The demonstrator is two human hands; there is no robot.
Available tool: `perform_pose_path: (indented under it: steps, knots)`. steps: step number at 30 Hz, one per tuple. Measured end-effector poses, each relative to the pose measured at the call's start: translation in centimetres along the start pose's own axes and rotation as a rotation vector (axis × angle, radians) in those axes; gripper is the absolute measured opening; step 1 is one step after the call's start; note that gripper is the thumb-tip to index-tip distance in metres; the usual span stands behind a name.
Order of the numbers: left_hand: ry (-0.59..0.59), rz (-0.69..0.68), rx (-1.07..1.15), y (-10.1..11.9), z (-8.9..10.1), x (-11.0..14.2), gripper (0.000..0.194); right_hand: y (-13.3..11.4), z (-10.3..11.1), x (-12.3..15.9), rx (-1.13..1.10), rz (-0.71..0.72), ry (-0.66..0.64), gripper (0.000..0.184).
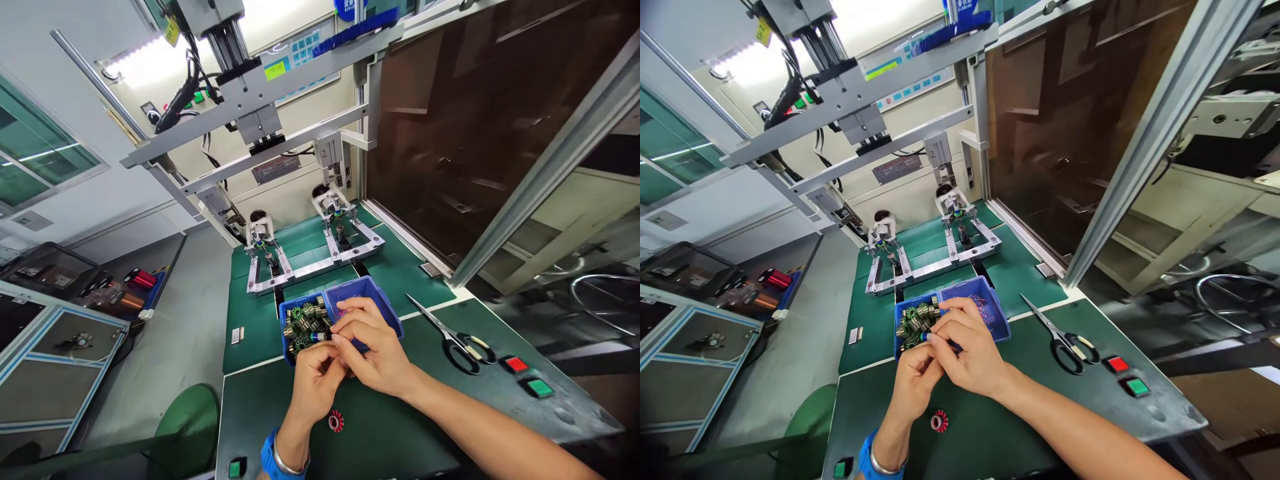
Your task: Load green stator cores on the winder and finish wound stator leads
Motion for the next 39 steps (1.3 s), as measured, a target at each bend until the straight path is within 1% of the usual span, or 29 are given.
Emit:
perform_pose_path:
  steps: [2,5,6,8,10,11,13,15,16,18,20,22,24,25,28,29,30,32,34,37,39]
  knots:
    - [-0.007,0.012,0.047,-0.3,0.1,0.0,0.031,0.0,0.4,-0.4,-0.019,0.007,-0.028,0.016]
    - [0.01,0.056,0.199,-0.8,0.4,-0.1,0.031,0.0,1.9,-1.1,-0.058,-0.012,-0.108,0.006]
    - [0.031,0.076,0.248,-0.9,0.5,-0.1,0.03,0.1,2.7,-1.2,-0.057,-0.046,-0.122,0.005]
    - [0.091,0.115,0.336,-0.9,0.7,-0.2,0.03,0.6,4.8,-0.4,0.0,-0.159,-0.107,0.01]
    - [0.142,0.143,0.405,-0.6,0.8,-0.3,0.03,1.9,7.4,1.6,0.141,-0.283,-0.1,0.013]
    - [0.156,0.148,0.431,-0.4,0.9,-0.3,0.029,2.8,8.7,3.0,0.24,-0.332,-0.128,0.017]
    - [0.165,0.149,0.468,-0.2,0.9,-0.3,0.028,4.9,11.2,6.4,0.501,-0.411,-0.22,0.028]
    - [0.166,0.145,0.481,0.0,0.9,-0.4,0.027,6.8,13.4,9.7,0.745,-0.434,-0.31,0.038]
    - [0.168,0.141,0.484,0.0,0.9,-0.4,0.026,7.5,14.1,11.1,0.849,-0.417,-0.371,0.04]
    - [0.173,0.129,0.488,0.0,0.8,-0.3,0.026,8.3,14.9,13.0,0.976,-0.378,-0.467,0.039]
    - [0.179,0.121,0.492,-0.1,0.7,-0.3,0.026,8.6,15.1,13.9,1.041,-0.368,-0.52,0.041]
    - [0.186,0.121,0.492,0.0,0.6,-0.3,0.026,8.8,15.2,14.2,1.046,-0.416,-0.534,0.044]
    - [0.194,0.126,0.491,0.1,0.6,-0.3,0.026,9.2,15.8,14.2,0.941,-0.549,-0.538,0.046]
    - [0.201,0.128,0.491,0.2,0.6,-0.3,0.027,9.4,16.2,14.1,0.826,-0.65,-0.534,0.047]
    - [0.224,0.155,0.495,0.8,0.5,-0.4,0.032,9.3,17.9,13.3,0.312,-0.967,-0.448,0.052]
    - [0.226,0.172,0.492,1.0,0.4,-0.4,0.033,8.8,18.3,12.7,0.132,-1.029,-0.42,0.055]
    - [0.223,0.19,0.487,1.2,0.2,-0.5,0.034,8.2,18.5,11.9,-0.02,-1.06,-0.404,0.056]
    - [0.203,0.215,0.48,1.5,-0.2,-0.6,0.034,6.8,18.3,10.0,-0.231,-1.042,-0.441,0.052]
    - [0.185,0.218,0.48,1.8,-0.8,-0.7,0.033,5.5,17.3,8.0,-0.355,-0.981,-0.533,0.044]
    - [0.18,0.238,0.473,1.7,-1.6,-1.0,0.034,4.6,15.0,5.6,-0.477,-0.915,-0.65,0.041]
    - [0.175,0.27,0.456,1.4,-2.1,-1.1,0.034,4.5,13.5,4.3,-0.506,-0.867,-0.679,0.04]
Point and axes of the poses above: each hand's wrist, its own x-axis away from the middle knuckle, its own z-axis out of the back of the hand, y = z × x, the point moved 2 cm from there along -x, towards the middle knuckle, and after that the axes turned 10 degrees about x, right-handed, at the moved point
